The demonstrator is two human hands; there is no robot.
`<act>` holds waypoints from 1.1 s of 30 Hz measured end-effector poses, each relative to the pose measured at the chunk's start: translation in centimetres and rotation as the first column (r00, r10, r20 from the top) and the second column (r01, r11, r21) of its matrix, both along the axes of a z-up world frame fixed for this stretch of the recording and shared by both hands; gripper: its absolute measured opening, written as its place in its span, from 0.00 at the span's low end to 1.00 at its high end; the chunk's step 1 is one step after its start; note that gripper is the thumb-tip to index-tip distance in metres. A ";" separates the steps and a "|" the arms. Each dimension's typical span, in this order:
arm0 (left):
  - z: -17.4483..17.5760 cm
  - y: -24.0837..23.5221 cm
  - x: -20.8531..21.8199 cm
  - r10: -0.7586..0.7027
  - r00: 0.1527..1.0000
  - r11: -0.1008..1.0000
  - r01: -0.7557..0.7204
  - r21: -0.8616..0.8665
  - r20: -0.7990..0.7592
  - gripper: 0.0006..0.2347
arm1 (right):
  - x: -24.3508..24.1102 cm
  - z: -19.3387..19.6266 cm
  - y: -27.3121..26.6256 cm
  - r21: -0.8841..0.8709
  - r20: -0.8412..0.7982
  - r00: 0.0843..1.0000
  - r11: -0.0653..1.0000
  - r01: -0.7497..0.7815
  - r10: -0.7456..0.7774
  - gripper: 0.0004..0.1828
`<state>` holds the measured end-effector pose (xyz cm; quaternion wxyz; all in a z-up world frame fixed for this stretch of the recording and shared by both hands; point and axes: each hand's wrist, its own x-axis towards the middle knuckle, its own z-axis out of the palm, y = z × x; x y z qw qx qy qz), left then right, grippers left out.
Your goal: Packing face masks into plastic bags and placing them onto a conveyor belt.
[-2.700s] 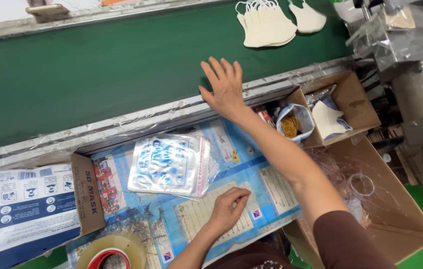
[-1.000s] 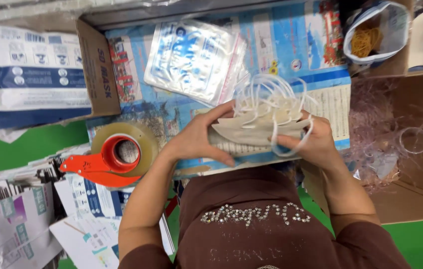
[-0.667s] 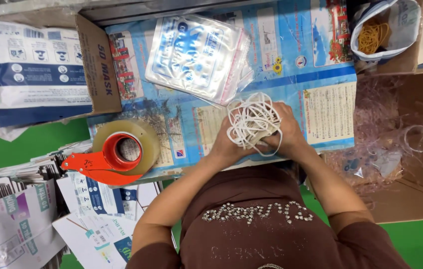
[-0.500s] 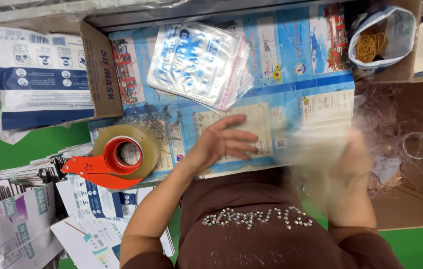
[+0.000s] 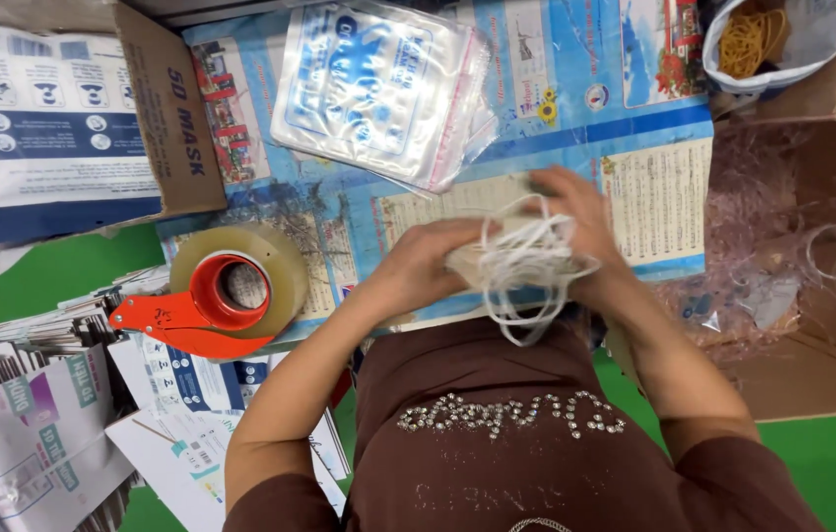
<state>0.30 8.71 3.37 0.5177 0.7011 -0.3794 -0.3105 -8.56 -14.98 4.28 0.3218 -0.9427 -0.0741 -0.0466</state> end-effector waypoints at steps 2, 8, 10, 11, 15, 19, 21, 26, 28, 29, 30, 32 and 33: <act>-1.6 -1.0 -0.8 0.067 0.970 0.997 -0.056 -0.054 0.234 0.22 | -0.6 -3.0 -0.2 0.029 0.002 1.000 0.999 -0.015 0.015 0.29; -0.8 -1.0 -2.1 0.105 0.926 0.994 -0.088 -0.064 0.364 0.25 | -1.1 -2.7 -0.1 0.187 -0.041 0.999 0.982 0.026 -0.018 0.26; -0.5 -1.2 -1.6 0.038 0.923 0.999 -0.027 -0.034 0.384 0.24 | -0.3 -2.2 0.2 0.154 -0.082 0.990 0.980 0.126 -0.115 0.25; -0.8 -1.4 -1.6 0.064 0.890 0.998 -0.055 -0.034 0.451 0.27 | 0.4 -2.3 0.5 0.069 0.000 0.999 0.997 0.036 -0.036 0.24; -1.6 -2.3 -2.1 0.085 0.785 0.996 -0.082 -0.033 0.613 0.25 | 0.1 -2.8 0.6 0.162 0.024 0.999 0.986 -0.029 0.025 0.32; -5.4 -1.2 -4.1 0.072 0.737 0.997 -0.066 -0.034 0.673 0.17 | -0.4 -3.7 0.1 0.284 -0.070 0.995 0.957 -0.053 0.075 0.33; -5.2 -0.9 -4.0 -0.069 0.809 0.997 0.080 0.006 0.584 0.12 | -0.9 -3.6 -0.1 0.476 -0.507 0.847 0.871 0.119 0.161 0.44; -0.7 -1.1 0.4 0.170 0.738 0.983 -0.080 -0.166 0.653 0.14 | 1.5 -3.4 -0.2 0.503 -0.412 0.905 0.855 0.126 0.109 0.46; -0.7 -1.4 3.0 0.354 0.745 0.934 -0.249 -0.257 0.565 0.13 | 3.8 -3.7 -0.7 0.661 -0.460 0.887 0.682 0.313 0.038 0.40; -0.3 -1.5 4.5 0.496 0.610 0.860 -0.445 -0.250 0.618 0.13 | 5.2 -3.8 -0.8 0.760 -0.519 0.855 0.448 0.471 -0.018 0.34; 0.2 -1.6 6.1 0.603 0.441 0.741 -0.620 -0.260 0.665 0.13 | 6.7 -3.8 -1.1 0.793 -0.584 0.810 0.175 0.583 -0.052 0.28; -1.7 -2.4 7.7 0.599 0.437 0.730 -0.643 -0.232 0.671 0.13 | 9.0 -3.2 0.8 0.815 -0.574 0.819 0.086 0.573 -0.026 0.29; -2.7 -2.8 8.5 0.592 0.437 0.719 -0.665 -0.199 0.677 0.13 | 10.2 -2.9 1.7 0.826 -0.564 0.826 -0.008 0.564 0.000 0.30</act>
